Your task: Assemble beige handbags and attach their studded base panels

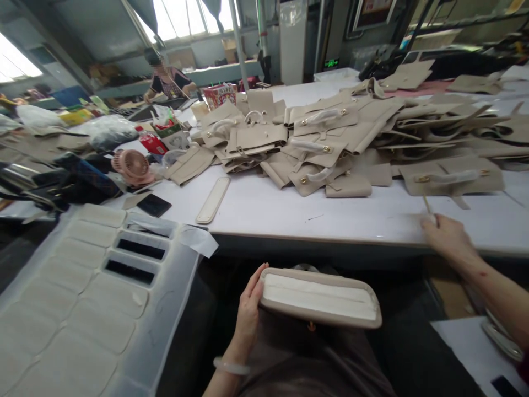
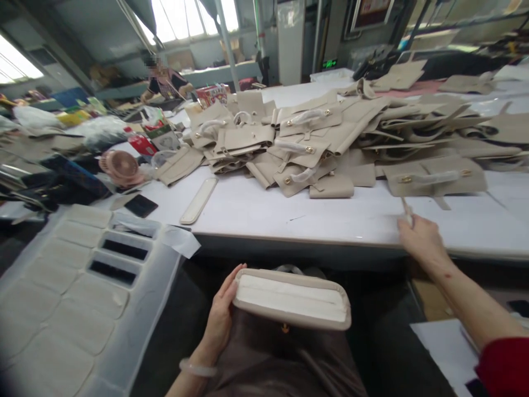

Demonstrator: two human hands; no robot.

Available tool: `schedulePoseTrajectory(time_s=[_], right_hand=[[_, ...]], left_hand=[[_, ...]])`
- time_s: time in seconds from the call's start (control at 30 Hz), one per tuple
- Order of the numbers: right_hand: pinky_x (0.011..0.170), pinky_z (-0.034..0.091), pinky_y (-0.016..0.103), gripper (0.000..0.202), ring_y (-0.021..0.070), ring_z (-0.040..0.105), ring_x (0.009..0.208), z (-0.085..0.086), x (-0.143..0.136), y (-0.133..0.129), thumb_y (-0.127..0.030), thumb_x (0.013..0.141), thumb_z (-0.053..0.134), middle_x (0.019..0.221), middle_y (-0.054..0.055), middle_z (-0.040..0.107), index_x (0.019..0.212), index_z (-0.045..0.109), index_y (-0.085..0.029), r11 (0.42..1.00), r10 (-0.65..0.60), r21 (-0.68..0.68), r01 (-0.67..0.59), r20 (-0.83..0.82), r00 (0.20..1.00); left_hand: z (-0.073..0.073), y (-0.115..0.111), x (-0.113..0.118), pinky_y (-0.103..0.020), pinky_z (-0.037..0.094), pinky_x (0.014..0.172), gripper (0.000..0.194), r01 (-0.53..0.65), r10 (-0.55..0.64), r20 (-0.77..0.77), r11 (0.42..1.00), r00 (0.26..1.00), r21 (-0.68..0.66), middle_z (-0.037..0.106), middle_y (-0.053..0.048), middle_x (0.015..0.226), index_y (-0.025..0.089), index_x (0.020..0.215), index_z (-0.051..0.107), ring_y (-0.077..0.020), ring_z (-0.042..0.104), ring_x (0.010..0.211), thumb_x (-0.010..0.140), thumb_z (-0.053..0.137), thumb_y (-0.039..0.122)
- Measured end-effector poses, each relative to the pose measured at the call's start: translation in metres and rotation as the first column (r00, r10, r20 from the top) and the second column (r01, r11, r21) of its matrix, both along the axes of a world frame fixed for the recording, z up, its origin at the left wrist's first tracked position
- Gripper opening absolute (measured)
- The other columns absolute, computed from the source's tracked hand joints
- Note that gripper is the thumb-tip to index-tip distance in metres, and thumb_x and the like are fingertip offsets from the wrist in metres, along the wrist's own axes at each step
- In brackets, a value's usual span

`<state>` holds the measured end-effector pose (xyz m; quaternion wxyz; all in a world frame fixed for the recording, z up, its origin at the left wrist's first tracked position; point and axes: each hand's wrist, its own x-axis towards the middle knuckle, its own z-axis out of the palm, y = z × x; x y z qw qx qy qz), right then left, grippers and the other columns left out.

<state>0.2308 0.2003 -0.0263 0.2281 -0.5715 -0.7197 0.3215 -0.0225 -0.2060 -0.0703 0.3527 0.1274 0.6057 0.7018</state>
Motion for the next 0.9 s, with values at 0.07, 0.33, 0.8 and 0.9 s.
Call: schedulePoseTrajectory(time_s=[0.07,0.33,0.8,0.9], right_hand=[[0.092,0.023,0.059,0.023,0.0465,0.037,0.126,-0.006,-0.005,0.018,-0.033,0.088,0.054,0.123,0.032,0.05,0.099,0.059,-0.013,0.994,-0.001,0.111,-0.017,0.158,0.987],[0.101,0.018,0.067,0.051,0.0469,0.032,0.134,-0.033,-0.017,0.001,-0.038,0.095,0.047,0.145,0.034,0.04,0.136,0.05,-0.007,0.91,-0.085,0.412,-0.056,0.318,0.944],[0.103,0.047,0.051,0.047,0.0331,0.06,0.119,-0.098,0.084,-0.137,-0.053,0.089,0.051,0.129,0.014,0.063,0.118,0.063,-0.019,0.884,0.111,0.449,-0.13,0.069,0.991],[0.098,0.051,0.054,0.051,0.0376,0.062,0.115,-0.116,0.09,-0.145,-0.059,0.082,0.055,0.125,0.014,0.066,0.115,0.065,-0.021,0.934,0.096,0.345,-0.092,0.007,0.995]], left_hand=[[0.0,0.002,-0.003,-0.038,0.03,0.118,0.043,0.006,-0.01,-0.123,0.999,0.992,-0.031,0.055,-0.006,0.144,0.026,0.134,0.06,-0.0264,0.047,0.135,0.095,0.055,0.044],[-0.005,0.003,-0.005,-0.038,0.034,0.116,0.048,0.04,-0.065,-0.275,0.995,0.959,-0.096,0.056,-0.009,0.142,0.023,0.135,0.058,-0.0265,0.05,0.132,0.095,0.052,0.049],[0.041,0.033,-0.221,-0.06,0.003,0.119,0.099,-0.505,-0.487,-0.835,0.668,0.258,-0.546,0.02,-0.019,0.162,0.01,0.152,0.029,-0.0372,0.012,0.15,0.073,0.065,0.059],[0.046,0.039,-0.273,-0.063,0.013,0.116,0.105,-0.451,-0.7,-0.626,0.462,0.343,-0.764,0.028,-0.026,0.157,0.007,0.149,0.034,-0.0426,0.022,0.146,0.068,0.068,0.064]])
